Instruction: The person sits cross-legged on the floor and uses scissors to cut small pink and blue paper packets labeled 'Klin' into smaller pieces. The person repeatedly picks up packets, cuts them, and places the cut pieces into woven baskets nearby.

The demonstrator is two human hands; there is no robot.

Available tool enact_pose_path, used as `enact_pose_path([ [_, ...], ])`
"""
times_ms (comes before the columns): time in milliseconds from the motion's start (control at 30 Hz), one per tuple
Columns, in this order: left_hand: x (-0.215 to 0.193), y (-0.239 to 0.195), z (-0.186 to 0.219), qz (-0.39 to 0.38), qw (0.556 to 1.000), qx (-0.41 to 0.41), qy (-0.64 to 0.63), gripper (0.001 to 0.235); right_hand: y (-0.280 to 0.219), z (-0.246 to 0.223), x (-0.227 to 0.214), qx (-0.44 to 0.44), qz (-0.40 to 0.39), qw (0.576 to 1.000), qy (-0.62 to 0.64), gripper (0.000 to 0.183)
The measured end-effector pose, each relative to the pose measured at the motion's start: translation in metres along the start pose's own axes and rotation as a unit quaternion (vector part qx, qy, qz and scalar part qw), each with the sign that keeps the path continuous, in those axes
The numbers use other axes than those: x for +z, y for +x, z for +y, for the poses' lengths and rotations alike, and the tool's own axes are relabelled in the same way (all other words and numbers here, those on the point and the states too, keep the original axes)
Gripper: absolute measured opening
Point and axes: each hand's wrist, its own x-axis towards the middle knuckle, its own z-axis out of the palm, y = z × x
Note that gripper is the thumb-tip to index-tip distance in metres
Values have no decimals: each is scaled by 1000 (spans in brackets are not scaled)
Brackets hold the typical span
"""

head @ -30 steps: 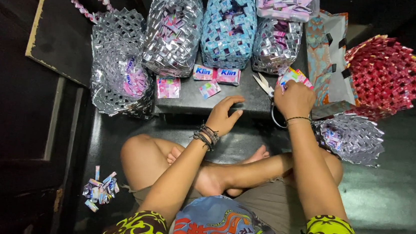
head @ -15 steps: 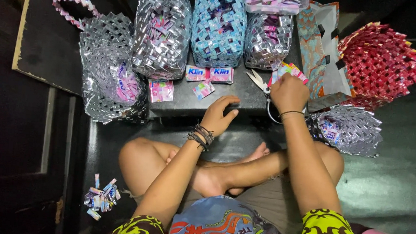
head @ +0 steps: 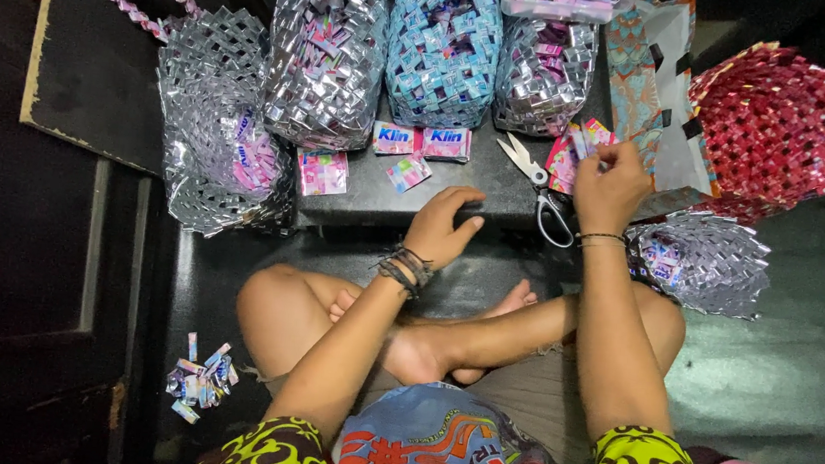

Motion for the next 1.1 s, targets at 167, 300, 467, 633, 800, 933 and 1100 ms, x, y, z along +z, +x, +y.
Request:
enact_pose_path([
  [167, 43, 40, 29, -8, 983, 151, 108, 50, -14, 17, 20, 49, -61, 996, 35, 6],
  [300, 105, 85, -5, -14, 948, 251, 196, 67, -12, 33, 24, 92, -46, 993, 57, 3],
  [467, 120, 97, -16, 5, 928, 275, 252, 62, -13, 78, 45, 146, -42, 982, 114, 3],
  [633, 117, 102, -17, 16, 914, 257, 313, 53, -10, 99, 62, 290, -5, 916, 279, 5],
  [800, 101, 96, 0, 24, 903, 261, 340, 53, 3, 67, 41, 355, 92, 854, 368, 8],
  [933, 123, 109, -31, 36, 904, 268, 330, 53, 16, 55, 16, 363, 147, 829, 399, 8],
  [1100, 101, 120, -20, -9, 938, 214, 273, 44, 24, 15, -19, 329, 184, 832, 407, 9],
])
